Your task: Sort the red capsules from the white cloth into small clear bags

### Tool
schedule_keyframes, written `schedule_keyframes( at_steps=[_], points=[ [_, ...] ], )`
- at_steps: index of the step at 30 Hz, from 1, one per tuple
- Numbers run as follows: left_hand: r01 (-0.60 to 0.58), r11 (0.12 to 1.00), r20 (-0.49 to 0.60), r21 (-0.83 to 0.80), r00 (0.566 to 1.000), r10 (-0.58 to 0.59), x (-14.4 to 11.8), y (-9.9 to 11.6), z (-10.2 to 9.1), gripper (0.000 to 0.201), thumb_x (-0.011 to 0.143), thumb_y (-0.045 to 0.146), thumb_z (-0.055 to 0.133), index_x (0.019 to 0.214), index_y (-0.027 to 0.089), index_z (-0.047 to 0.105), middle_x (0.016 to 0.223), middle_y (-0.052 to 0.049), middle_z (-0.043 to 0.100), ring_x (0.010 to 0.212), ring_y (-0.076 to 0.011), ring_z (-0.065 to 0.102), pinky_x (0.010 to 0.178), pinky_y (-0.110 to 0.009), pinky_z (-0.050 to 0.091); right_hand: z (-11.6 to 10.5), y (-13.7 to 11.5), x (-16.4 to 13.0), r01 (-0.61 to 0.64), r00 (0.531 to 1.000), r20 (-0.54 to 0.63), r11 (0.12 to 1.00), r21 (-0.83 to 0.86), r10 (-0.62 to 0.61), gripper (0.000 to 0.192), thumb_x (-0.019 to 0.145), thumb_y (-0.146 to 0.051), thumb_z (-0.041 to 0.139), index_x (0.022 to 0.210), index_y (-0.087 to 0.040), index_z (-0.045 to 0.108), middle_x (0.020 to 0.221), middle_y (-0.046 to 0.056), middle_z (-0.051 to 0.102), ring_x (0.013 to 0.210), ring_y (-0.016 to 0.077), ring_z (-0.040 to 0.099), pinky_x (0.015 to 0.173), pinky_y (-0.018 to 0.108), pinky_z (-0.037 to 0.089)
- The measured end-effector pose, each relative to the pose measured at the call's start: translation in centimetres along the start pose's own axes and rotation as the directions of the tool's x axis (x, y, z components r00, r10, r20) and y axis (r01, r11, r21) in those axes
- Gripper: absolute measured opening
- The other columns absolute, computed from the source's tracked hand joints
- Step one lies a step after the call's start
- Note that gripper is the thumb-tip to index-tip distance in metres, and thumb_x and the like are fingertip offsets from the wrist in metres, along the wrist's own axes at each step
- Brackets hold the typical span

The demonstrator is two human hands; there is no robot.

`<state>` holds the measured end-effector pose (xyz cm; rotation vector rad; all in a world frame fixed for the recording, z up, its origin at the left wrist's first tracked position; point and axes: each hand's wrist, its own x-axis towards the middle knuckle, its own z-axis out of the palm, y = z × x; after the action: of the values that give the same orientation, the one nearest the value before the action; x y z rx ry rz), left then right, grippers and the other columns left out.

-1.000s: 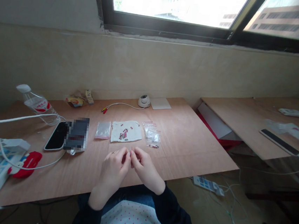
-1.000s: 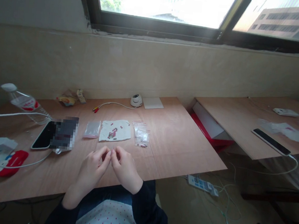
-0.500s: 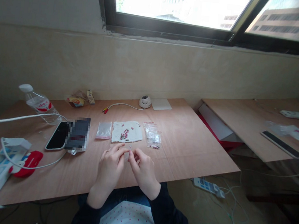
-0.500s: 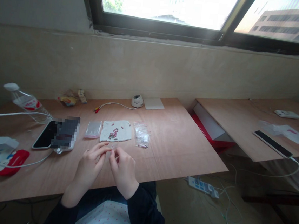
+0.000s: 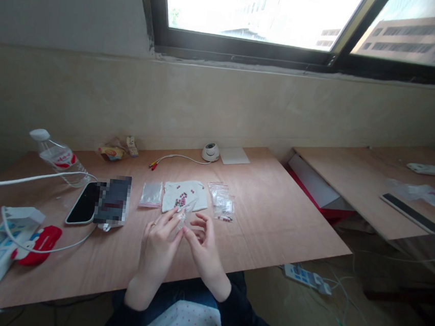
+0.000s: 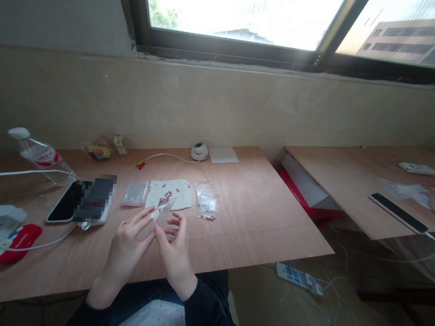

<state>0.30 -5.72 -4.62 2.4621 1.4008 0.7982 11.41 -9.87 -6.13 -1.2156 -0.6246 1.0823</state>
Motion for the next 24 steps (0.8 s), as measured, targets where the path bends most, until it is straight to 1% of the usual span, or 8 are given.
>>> schedule_keyframes(
  at_steps=[2,5,8,12,14,17,20,24],
  points=[
    [-0.022,0.999,0.007,-0.036,1.000,0.023,-0.1,-0.2,0.3,0.030,0.084,0.018,0.052,0.113,0.023,0.059,0.124,-0.007,0.059,0.111,-0.0239,0.056,0.088,-0.041,0.043,0.1,-0.3,0.2,-0.192,0.981,0.038,0.946,0.260,0.189,0.051,0.069,-0.034,0.071,0.113,-0.023,0.049,0.097,0.003,0.060,0.081,0.0155,0.061,0.070,0.027,0.049],
    [-0.063,0.992,0.046,-0.111,0.997,0.068,-0.2,-0.2,0.6,0.028,0.084,0.015,0.048,0.106,0.025,0.063,0.126,-0.006,0.058,0.111,-0.0229,0.055,0.090,-0.042,0.043,0.1,-0.7,0.6,-0.402,0.912,0.284,0.781,0.479,0.295,0.039,0.074,-0.038,0.066,0.105,-0.018,0.056,0.096,0.006,0.063,0.080,0.0147,0.062,0.073,0.027,0.049],
    [-0.060,0.977,0.079,-0.206,0.994,0.078,-0.2,0.2,0.5,0.029,0.080,0.010,0.049,0.098,0.025,0.066,0.127,-0.006,0.057,0.113,-0.0239,0.054,0.092,-0.043,0.041,-0.1,-0.8,0.8,-0.409,0.904,0.337,0.762,0.503,0.263,0.029,0.075,-0.034,0.065,0.097,-0.015,0.061,0.091,0.005,0.066,0.078,0.0133,0.062,0.075,0.025,0.049],
    [0.092,0.877,0.047,-0.471,0.996,-0.079,-0.2,1.0,0.5,0.015,0.075,0.012,0.053,0.078,0.022,0.063,0.116,-0.006,0.063,0.113,-0.0244,0.053,0.098,-0.046,0.036,-0.2,-0.5,1.0,-0.283,0.957,0.189,0.843,0.457,0.219,0.027,0.073,-0.032,0.068,0.091,-0.014,0.062,0.089,0.007,0.066,0.082,0.0176,0.064,0.075,0.029,0.052],
    [0.237,0.678,0.024,-0.696,0.951,-0.308,0.0,1.2,0.9,0.007,0.074,0.015,0.054,0.073,0.021,0.056,0.109,-0.005,0.065,0.111,-0.0223,0.054,0.101,-0.043,0.035,-0.2,-0.3,1.1,-0.221,0.975,0.109,0.853,0.474,0.192,0.029,0.071,-0.031,0.070,0.093,-0.014,0.060,0.090,0.007,0.066,0.085,0.0193,0.065,0.080,0.032,0.052],
    [0.373,0.100,0.252,-0.922,0.778,-0.576,0.7,1.3,2.1,0.007,0.077,0.023,0.050,0.081,0.020,0.054,0.103,-0.006,0.065,0.106,-0.0196,0.057,0.099,-0.039,0.038,0.2,0.4,1.4,-0.101,0.994,0.011,0.879,0.466,0.108,0.045,0.069,-0.029,0.071,0.109,-0.017,0.053,0.098,0.006,0.066,0.095,0.0205,0.064,0.090,0.036,0.049],
    [0.482,-0.411,0.625,-0.774,0.686,-0.373,1.4,1.5,3.4,0.025,0.083,0.029,0.040,0.088,0.014,0.059,0.097,-0.012,0.067,0.101,-0.0227,0.061,0.094,-0.041,0.044,0.8,1.7,1.6,0.028,0.998,-0.059,0.941,0.337,-0.008,0.069,0.067,-0.029,0.073,0.126,-0.018,0.040,0.102,0.008,0.066,0.099,0.0226,0.063,0.094,0.041,0.047],
    [0.527,-0.612,0.773,-0.590,0.588,-0.238,2.0,1.7,5.1,0.030,0.084,0.021,0.035,0.090,0.010,0.063,0.086,-0.013,0.070,0.096,-0.0242,0.064,0.090,-0.039,0.049,1.3,3.8,1.5,0.146,0.981,-0.140,0.985,0.095,-0.132,0.078,0.064,-0.030,0.074,0.132,-0.017,0.036,0.118,0.013,0.059,0.112,0.0257,0.055,0.097,0.041,0.044]
  ],
)
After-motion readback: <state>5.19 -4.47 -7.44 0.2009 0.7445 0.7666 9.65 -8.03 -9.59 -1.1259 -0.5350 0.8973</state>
